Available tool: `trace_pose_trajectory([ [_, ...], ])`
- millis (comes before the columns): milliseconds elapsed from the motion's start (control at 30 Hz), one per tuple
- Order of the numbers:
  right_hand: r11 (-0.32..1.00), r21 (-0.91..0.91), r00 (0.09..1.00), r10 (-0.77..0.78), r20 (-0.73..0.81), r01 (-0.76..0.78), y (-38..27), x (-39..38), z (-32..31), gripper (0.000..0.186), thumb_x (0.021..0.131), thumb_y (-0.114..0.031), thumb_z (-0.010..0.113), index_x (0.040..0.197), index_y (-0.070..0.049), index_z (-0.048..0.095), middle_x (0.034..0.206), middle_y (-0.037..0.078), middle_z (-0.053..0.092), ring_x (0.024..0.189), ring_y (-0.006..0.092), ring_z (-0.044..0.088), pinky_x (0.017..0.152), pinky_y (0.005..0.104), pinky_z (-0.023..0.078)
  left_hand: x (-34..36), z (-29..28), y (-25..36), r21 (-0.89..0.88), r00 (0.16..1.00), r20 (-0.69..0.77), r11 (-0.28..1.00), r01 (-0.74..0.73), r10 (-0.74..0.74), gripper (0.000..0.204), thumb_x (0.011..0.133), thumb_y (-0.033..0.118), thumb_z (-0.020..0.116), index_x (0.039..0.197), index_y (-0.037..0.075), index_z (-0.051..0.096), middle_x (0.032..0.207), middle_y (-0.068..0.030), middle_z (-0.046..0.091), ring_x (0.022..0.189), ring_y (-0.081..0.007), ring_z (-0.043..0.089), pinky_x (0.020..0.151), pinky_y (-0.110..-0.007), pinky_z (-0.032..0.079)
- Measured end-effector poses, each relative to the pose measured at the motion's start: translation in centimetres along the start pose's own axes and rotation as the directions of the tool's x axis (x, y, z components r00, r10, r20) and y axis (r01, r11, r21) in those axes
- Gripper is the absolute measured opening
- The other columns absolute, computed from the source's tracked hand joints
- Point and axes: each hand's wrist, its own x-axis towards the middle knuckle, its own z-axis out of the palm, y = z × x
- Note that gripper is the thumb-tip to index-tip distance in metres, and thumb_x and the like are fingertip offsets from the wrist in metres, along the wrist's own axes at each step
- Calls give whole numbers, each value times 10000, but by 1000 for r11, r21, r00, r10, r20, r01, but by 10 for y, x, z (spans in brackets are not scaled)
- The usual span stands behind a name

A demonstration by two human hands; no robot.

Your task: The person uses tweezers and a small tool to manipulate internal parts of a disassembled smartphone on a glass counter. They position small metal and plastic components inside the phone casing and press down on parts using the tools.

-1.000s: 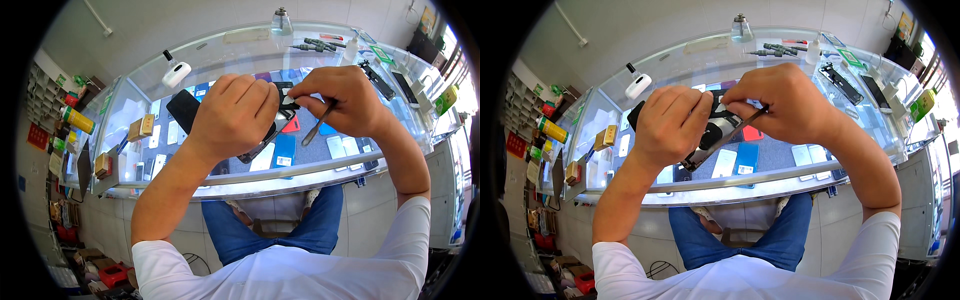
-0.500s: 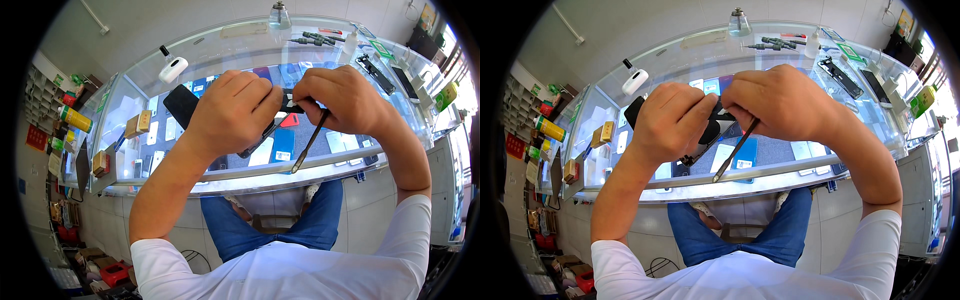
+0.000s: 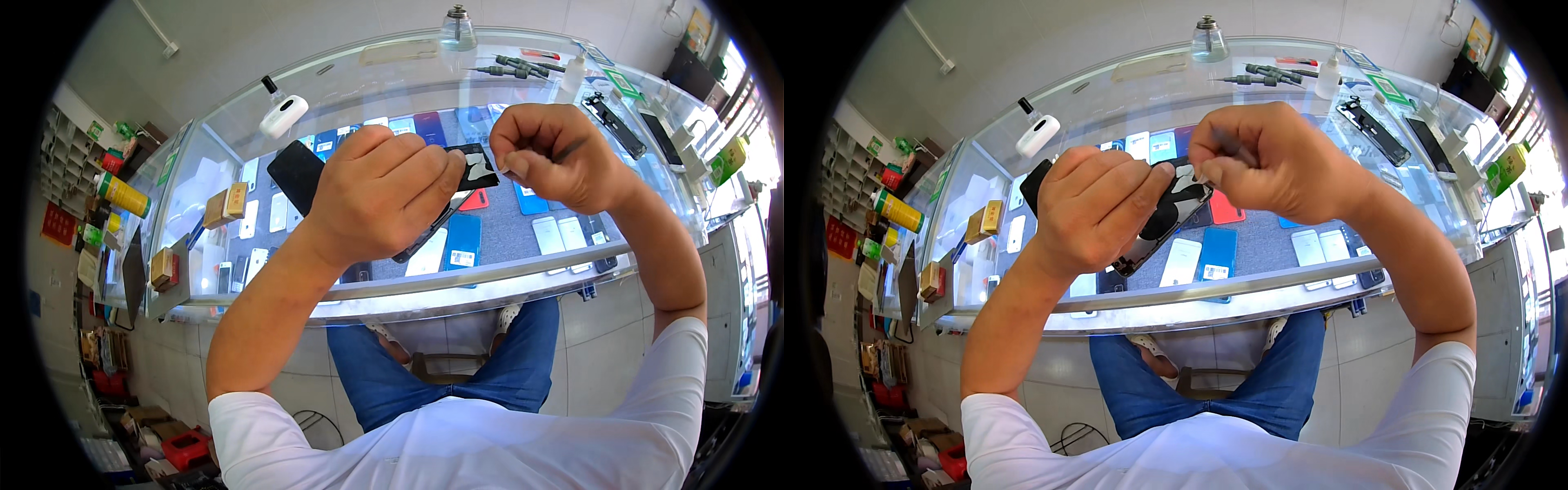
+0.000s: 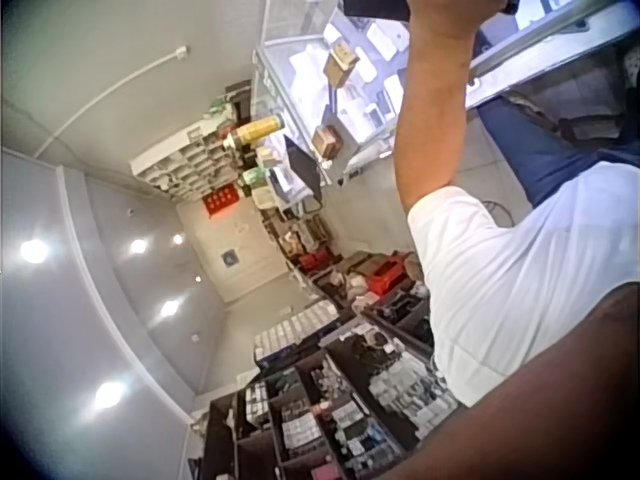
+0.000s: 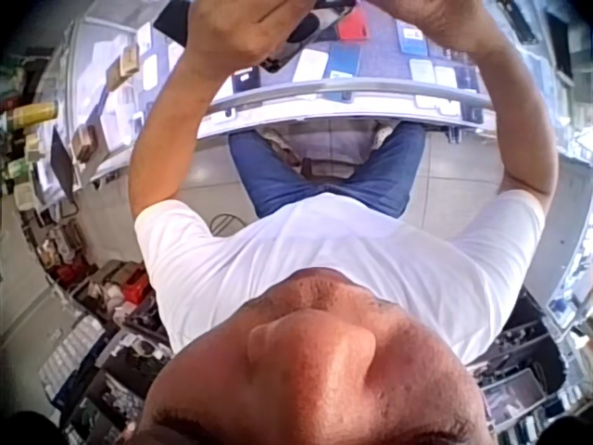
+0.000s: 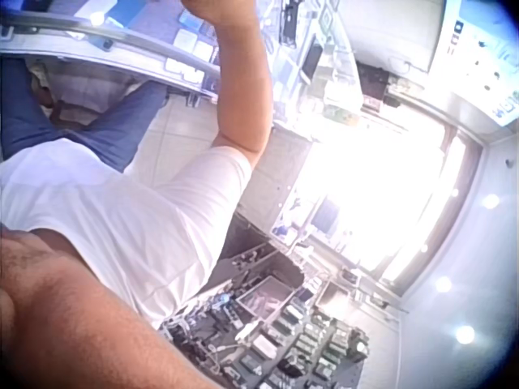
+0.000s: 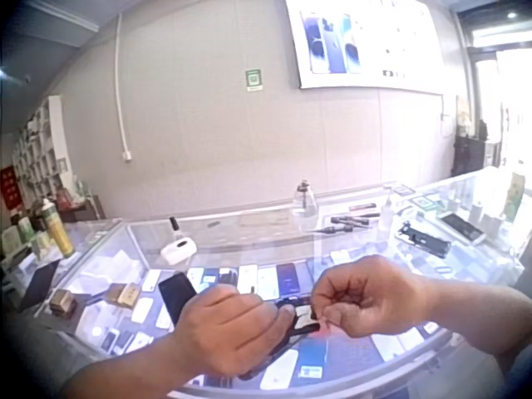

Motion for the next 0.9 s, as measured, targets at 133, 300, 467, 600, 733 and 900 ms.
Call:
trace_pose_trajectory([
  [133, 942, 327, 990, 35, 138, -79, -1, 2, -7, 184, 989, -187, 660, 995, -4, 683, 750, -20, 559, 620, 54, 443, 532, 240, 335, 0, -1, -1, 37, 1000, -4, 999, -6, 6, 278, 775, 89, 747, 1034, 29, 827, 910, -25, 721, 830, -193, 710, 746, -339, 507],
  [300, 864, 488, 960, -21, 281, -124, 4, 2, -17, 176, 989, -192, 646, 1006, -18, 665, 727, -11, 523, 563, 49, 391, 471, 219, 279, -4, 0, -5, 60, 1000, 17, 998, -14, 13, 306, 771, 95, 748, 1059, 30, 826, 917, -21, 725, 844, -189, 710, 757, -336, 502],
  [467, 726, 675, 936, -135, 324, -129, 14, 4, -28, 117, 1000, -139, 590, 999, -33, 639, 703, -13, 464, 517, 26, 301, 427, 204, 238, -8, 1, -13, 73, 999, 20, 997, -32, 31, 308, 773, 105, 755, 1067, 39, 821, 920, -17, 727, 851, -186, 712, 767, -338, 502],
  [600, 639, 769, 866, -369, 338, -29, 1, 4, -38, 169, 1077, -201, 583, 974, -67, 590, 745, -4, 478, 492, 1, 292, 390, 189, 262, -16, 1, -22, 77, 998, 62, 997, -27, 22, 301, 775, 107, 761, 1066, 57, 820, 915, -11, 722, 861, -183, 715, 774, -336, 502],
  [733, 884, 442, 985, -170, -3, 154, 4, 7, -68, 254, 1079, -284, 677, 995, -51, 621, 782, -7, 584, 521, 1, 380, 449, 190, 351, -3, -2, -7, 113, 998, 11, 991, -66, 65, 301, 774, 112, 768, 1066, 71, 828, 935, -7, 719, 885, -185, 717, 781, -342, 502],
  [900, 957, -270, 938, -188, -291, 108, 10, 11, -21, 194, 1030, -152, 739, 1093, 32, 740, 845, 15, 700, 727, 89, 598, 686, 249, 515, -3, -5, -6, 175, 998, 13, 983, -59, 58, 325, 756, 131, 773, 1070, 74, 839, 957, -12, 729, 888, -189, 717, 773, -343, 493],
])
